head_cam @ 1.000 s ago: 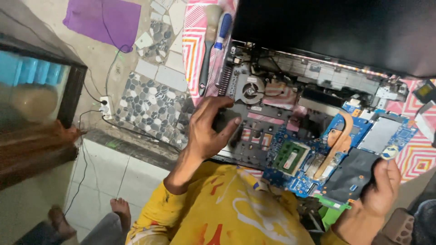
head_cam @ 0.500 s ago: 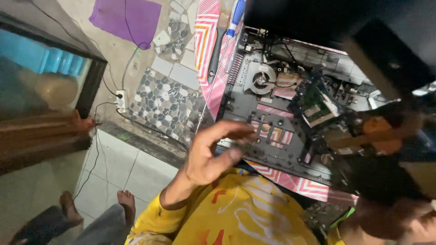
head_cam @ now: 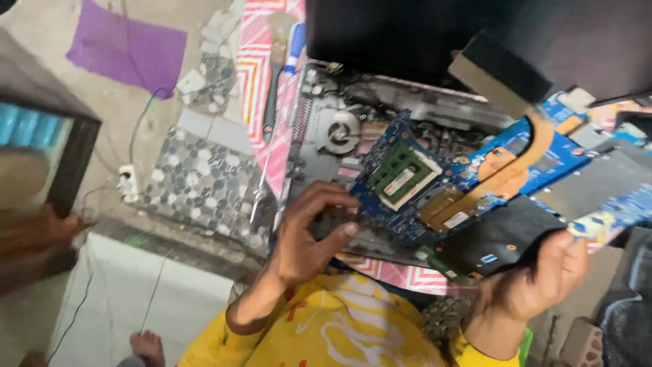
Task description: Installing a cooling fan onto a laptop motherboard and seating the motherboard into the laptop chassis.
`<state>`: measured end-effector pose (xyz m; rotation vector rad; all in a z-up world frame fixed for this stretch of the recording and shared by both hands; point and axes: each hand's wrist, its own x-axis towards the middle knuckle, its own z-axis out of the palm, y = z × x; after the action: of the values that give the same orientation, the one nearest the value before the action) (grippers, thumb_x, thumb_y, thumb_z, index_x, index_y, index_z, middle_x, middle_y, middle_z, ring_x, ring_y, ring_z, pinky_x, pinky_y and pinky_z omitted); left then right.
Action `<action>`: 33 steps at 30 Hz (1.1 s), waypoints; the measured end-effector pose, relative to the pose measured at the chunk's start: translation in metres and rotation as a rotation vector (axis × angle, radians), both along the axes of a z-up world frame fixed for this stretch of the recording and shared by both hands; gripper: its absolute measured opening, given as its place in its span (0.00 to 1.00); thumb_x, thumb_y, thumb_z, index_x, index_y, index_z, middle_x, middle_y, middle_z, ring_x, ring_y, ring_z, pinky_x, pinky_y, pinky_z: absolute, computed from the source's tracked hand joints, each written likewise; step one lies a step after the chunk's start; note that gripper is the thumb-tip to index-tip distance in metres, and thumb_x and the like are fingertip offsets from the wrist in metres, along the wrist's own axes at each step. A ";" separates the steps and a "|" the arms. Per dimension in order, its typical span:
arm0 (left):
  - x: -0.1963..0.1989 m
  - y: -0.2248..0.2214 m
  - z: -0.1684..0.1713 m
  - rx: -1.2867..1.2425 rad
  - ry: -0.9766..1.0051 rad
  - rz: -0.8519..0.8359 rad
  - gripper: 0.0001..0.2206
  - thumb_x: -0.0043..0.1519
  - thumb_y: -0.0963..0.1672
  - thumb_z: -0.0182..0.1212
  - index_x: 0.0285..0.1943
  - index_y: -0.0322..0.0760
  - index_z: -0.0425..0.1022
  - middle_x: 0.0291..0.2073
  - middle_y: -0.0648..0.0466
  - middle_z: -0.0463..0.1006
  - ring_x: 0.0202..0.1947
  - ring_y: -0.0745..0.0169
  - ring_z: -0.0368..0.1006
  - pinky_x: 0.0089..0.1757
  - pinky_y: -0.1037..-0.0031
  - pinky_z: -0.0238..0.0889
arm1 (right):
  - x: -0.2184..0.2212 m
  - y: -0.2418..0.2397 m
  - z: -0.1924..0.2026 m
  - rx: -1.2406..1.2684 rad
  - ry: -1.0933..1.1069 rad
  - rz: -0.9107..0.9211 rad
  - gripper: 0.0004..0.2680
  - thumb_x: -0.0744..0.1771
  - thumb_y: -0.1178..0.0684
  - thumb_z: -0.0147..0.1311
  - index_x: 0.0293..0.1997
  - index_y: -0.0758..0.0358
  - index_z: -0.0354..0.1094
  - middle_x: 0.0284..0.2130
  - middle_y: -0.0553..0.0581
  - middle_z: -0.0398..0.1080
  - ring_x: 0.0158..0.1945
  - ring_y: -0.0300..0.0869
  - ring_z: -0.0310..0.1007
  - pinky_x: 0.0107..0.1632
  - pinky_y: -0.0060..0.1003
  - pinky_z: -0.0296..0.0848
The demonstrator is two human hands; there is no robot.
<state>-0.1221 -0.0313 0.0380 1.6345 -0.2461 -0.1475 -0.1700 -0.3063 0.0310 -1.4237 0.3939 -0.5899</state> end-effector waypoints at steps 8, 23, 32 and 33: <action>0.009 -0.006 -0.004 0.075 -0.004 -0.041 0.10 0.55 0.41 0.64 0.45 0.32 0.75 0.40 0.52 0.77 0.31 0.64 0.67 0.36 0.74 0.61 | 0.004 0.000 0.004 0.142 -0.049 -0.013 0.07 0.74 0.50 0.43 0.50 0.60 0.63 0.40 0.49 0.71 0.38 0.30 0.69 0.48 0.22 0.69; -0.021 -0.020 -0.011 0.075 -0.440 -0.154 0.29 0.57 0.44 0.69 0.68 0.40 0.62 0.35 0.55 0.79 0.28 0.64 0.70 0.33 0.73 0.65 | 0.007 -0.004 -0.007 0.182 -0.033 0.057 0.07 0.74 0.51 0.41 0.47 0.61 0.63 0.37 0.50 0.70 0.35 0.32 0.67 0.45 0.24 0.69; -0.022 -0.027 -0.005 0.120 -0.434 -0.212 0.17 0.49 0.48 0.66 0.39 0.30 0.76 0.29 0.53 0.75 0.19 0.62 0.66 0.28 0.74 0.64 | -0.038 0.025 -0.040 0.099 0.187 -0.050 0.08 0.68 0.52 0.48 0.47 0.65 0.67 0.34 0.50 0.71 0.33 0.33 0.64 0.39 0.28 0.65; -0.022 -0.020 -0.009 0.306 -0.562 -0.132 0.17 0.49 0.52 0.66 0.31 0.33 0.78 0.17 0.58 0.68 0.15 0.64 0.60 0.25 0.74 0.59 | -0.049 0.030 -0.054 0.043 0.285 0.015 0.09 0.67 0.57 0.48 0.49 0.67 0.68 0.34 0.51 0.71 0.33 0.35 0.62 0.40 0.33 0.65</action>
<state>-0.1441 -0.0516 0.0288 1.9397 -0.7927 0.1895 -0.2194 -0.2767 -0.0233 -1.4722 0.6167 -0.3640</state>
